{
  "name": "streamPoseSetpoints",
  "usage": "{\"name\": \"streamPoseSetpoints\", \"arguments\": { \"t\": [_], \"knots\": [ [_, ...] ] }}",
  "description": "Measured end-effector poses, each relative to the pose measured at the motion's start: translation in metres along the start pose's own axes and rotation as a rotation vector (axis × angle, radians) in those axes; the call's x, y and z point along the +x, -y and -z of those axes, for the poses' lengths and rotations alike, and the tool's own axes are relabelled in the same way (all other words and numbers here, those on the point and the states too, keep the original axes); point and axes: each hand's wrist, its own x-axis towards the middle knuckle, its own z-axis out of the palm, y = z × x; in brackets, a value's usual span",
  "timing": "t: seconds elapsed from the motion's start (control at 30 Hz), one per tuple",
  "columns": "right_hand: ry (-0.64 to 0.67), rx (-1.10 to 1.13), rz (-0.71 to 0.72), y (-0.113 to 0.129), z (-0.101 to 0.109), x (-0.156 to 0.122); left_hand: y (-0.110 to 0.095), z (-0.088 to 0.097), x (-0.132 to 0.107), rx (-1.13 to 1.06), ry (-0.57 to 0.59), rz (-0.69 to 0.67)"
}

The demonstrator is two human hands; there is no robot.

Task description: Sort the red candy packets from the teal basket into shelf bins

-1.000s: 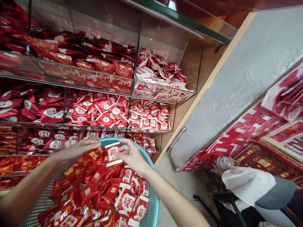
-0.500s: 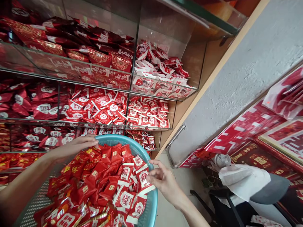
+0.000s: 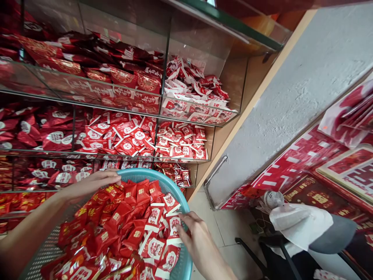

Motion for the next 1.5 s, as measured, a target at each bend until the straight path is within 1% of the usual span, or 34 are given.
{"name": "streamPoseSetpoints", "arguments": {
  "t": [0.17,0.33,0.4,0.5,0.63,0.8,0.93,1.13,1.2,1.33,1.43,1.5],
  "knots": [
    [0.033,-0.032,0.006,-0.001,0.000,-0.002,-0.001,0.000,-0.001,-0.016,0.022,-0.008],
    [0.014,-0.209,-0.041,0.002,-0.002,-0.006,-0.002,-0.001,-0.002,-0.021,0.041,-0.001],
    [0.037,-0.258,0.003,0.006,-0.003,-0.008,-0.001,-0.001,-0.001,-0.031,0.037,-0.005],
    [0.111,-0.311,0.086,0.010,-0.005,-0.009,0.001,-0.001,-0.001,-0.023,0.018,-0.010],
    [0.121,-0.385,0.075,0.009,-0.006,-0.008,0.000,-0.001,-0.002,-0.033,0.021,-0.006],
    [0.108,-0.398,0.047,0.000,-0.005,-0.002,-0.001,-0.001,-0.002,-0.033,0.010,0.000],
    [0.101,-0.399,0.086,-0.001,-0.005,-0.001,-0.002,-0.001,-0.002,-0.009,0.014,0.010],
    [0.167,-0.412,0.137,0.001,-0.002,-0.003,-0.002,-0.001,-0.002,-0.012,0.005,0.009],
    [0.153,-0.415,0.128,-0.002,0.000,-0.002,-0.002,-0.002,-0.002,-0.010,0.000,0.007],
    [0.062,-0.409,0.114,-0.009,0.000,0.001,-0.004,-0.002,-0.003,-0.033,-0.018,0.009],
    [0.087,-0.370,0.109,-0.009,0.002,0.001,-0.007,-0.002,-0.004,-0.011,-0.021,-0.001],
    [0.106,-0.337,0.107,-0.004,0.008,0.001,-0.010,-0.002,-0.004,0.030,-0.026,-0.008]
  ]
}}
